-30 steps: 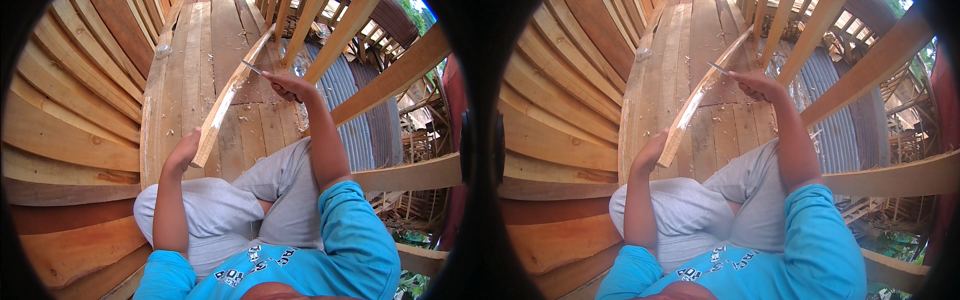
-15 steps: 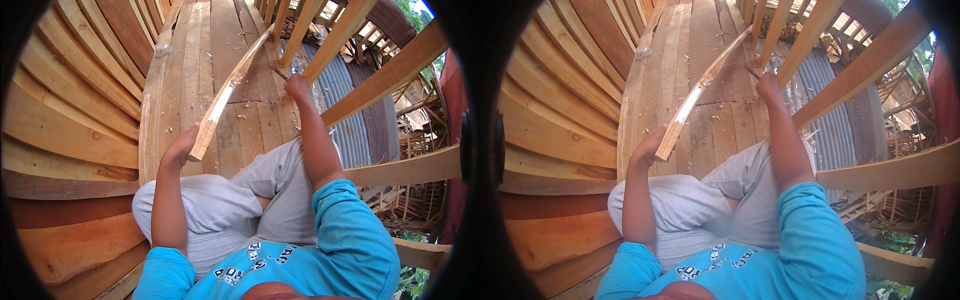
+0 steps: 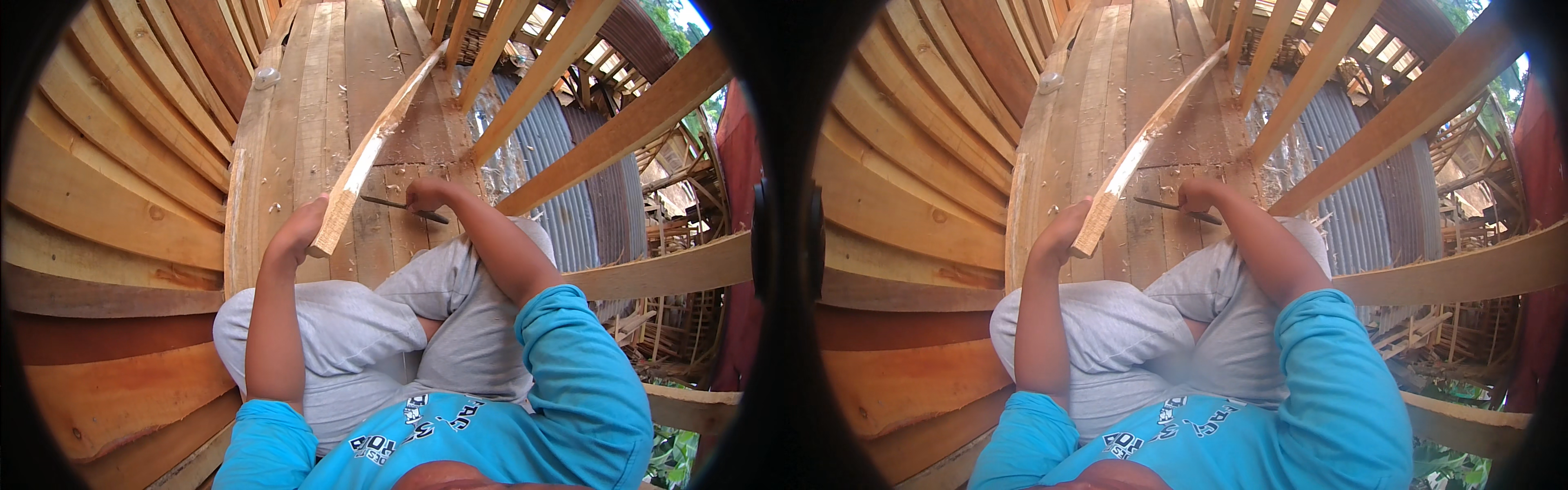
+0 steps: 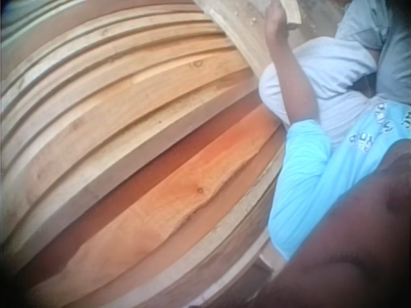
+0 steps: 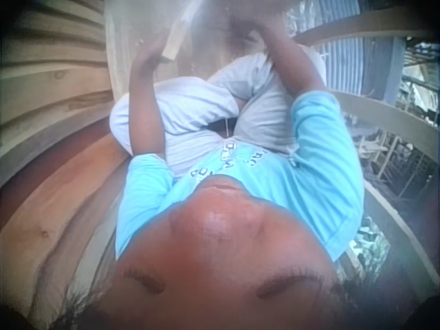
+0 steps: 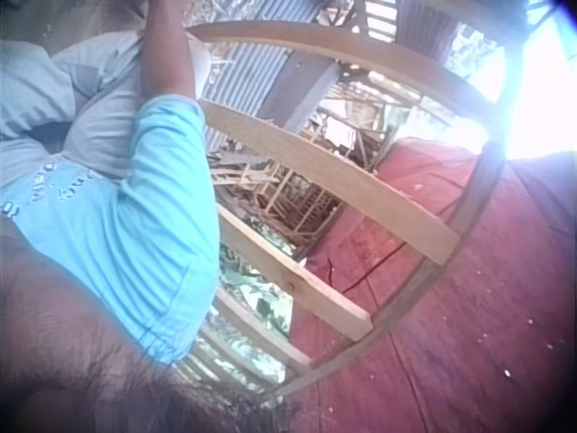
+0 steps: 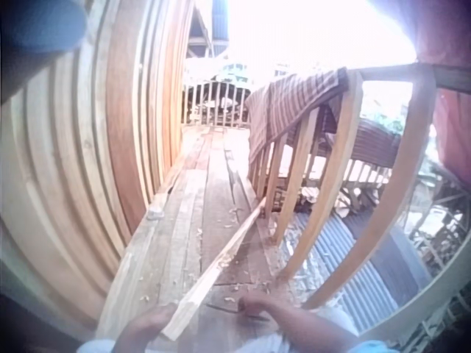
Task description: The person sits cross-legged on a wooden floor and uses a knife to shave and shape a rectangular wooden plank. They repeatedly scrape the surface, removing thin wood shavings and gradually refining the plank's edges.
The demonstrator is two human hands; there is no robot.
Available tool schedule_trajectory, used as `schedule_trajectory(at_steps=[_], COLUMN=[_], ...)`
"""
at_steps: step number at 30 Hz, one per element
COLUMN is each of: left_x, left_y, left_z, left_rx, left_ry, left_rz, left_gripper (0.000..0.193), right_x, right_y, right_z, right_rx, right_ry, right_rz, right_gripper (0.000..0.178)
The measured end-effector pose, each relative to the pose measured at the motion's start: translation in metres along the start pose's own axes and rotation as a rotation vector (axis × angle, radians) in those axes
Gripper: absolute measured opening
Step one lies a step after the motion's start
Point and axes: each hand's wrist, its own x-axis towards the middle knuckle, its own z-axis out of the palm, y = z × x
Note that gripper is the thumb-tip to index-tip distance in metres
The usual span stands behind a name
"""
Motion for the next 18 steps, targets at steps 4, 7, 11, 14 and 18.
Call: schedule_trajectory(at_steps=[4, 7, 11, 14, 18], left_x=[-0.006, -0.001, -0.001, -0.008, -0.01], left_y=[0.007, 0.001, 0.001, 0.012, 0.013], left_z=[0.002, -0.001, 0.002, 0.007, 0.008], left_rx=[0.021, 0.012, 0.018, 0.016, -0.07], left_ry=[-0.012, -0.002, 0.029, 0.01, -0.06], left_rz=[-0.017, -0.031, 0.002, -0.037, -0.029], left_gripper=[0.044, 0.044, 0.044, 0.043, 0.044], right_x=[0.001, 0.004, -0.002, 0.011, 0.012], right_y=[0.045, 0.072, 0.043, 0.022, 0.021], right_z=[0.0, -0.01, -0.022, -0.014, -0.02], right_rx=[-0.262, -0.217, -0.127, 0.067, 0.058], right_ry=[0.333, 0.668, 0.561, 0.303, 0.33], right_rz=[0.39, 0.502, 0.333, 0.081, 0.244], right_gripper=[0.019, 0.019, 0.022, 0.024, 0.025])
